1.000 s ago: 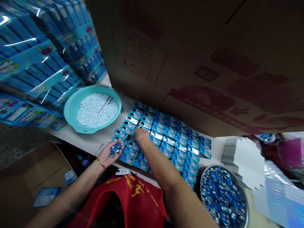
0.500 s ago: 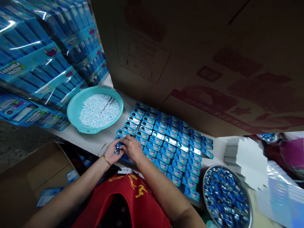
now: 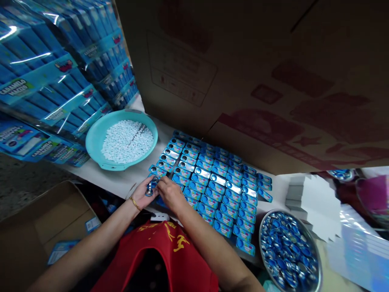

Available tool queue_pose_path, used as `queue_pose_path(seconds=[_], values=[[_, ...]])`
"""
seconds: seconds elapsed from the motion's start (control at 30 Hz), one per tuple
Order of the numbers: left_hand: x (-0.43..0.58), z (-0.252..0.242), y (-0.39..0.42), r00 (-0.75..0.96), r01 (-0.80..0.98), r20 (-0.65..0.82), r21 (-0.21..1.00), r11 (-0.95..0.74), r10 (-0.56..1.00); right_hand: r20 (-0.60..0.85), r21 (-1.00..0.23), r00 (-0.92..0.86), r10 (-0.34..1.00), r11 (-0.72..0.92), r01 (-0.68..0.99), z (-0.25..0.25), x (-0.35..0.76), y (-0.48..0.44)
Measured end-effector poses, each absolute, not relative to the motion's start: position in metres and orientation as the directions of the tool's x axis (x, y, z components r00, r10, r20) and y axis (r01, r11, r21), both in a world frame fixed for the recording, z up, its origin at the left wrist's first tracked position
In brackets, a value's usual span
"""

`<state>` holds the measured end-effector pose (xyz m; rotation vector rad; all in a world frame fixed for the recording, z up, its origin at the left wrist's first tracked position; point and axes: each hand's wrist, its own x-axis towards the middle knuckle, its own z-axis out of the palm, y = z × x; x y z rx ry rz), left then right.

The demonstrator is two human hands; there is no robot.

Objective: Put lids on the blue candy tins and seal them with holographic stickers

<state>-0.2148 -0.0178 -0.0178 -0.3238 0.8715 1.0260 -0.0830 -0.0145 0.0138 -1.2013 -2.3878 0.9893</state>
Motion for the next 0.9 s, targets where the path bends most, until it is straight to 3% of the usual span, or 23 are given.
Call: queue_pose_path(seconds=[0.47, 0.6, 0.67, 0.73, 0.9], values=[[-0.209, -0.025, -0.027, 0.224, -0.837, -0.741, 0.187, 0.515, 0.633, -0.043, -0.825, -0.331, 0.943, 0.153, 0.544, -0.003, -0.077, -0.028], [-0.209, -0.026, -0.033, 0.196, -0.804, -0.756, 0.241, 0.544, 0.625, -0.007, -0.729, -0.389, 0.921, 0.262, 0.632, 0.004, -0.06, -0.033], [-0.206, -0.024, -0.037, 0.152, -0.774, -0.755, 0.31, 0.552, 0.638, -0.055, -0.663, -0.45, 0.891, 0.304, 0.684, 0.008, -0.057, -0.04], [-0.202, -0.021, -0.042, 0.124, -0.734, -0.756, 0.366, 0.572, 0.643, -0.096, -0.671, -0.472, 0.876, 0.293, 0.681, 0.008, -0.057, -0.047], [-0.202, -0.018, -0.054, 0.156, -0.69, -0.755, 0.378, 0.617, 0.637, -0.202, -0.841, -0.287, 0.936, -0.015, 0.542, -0.01, -0.058, -0.05]])
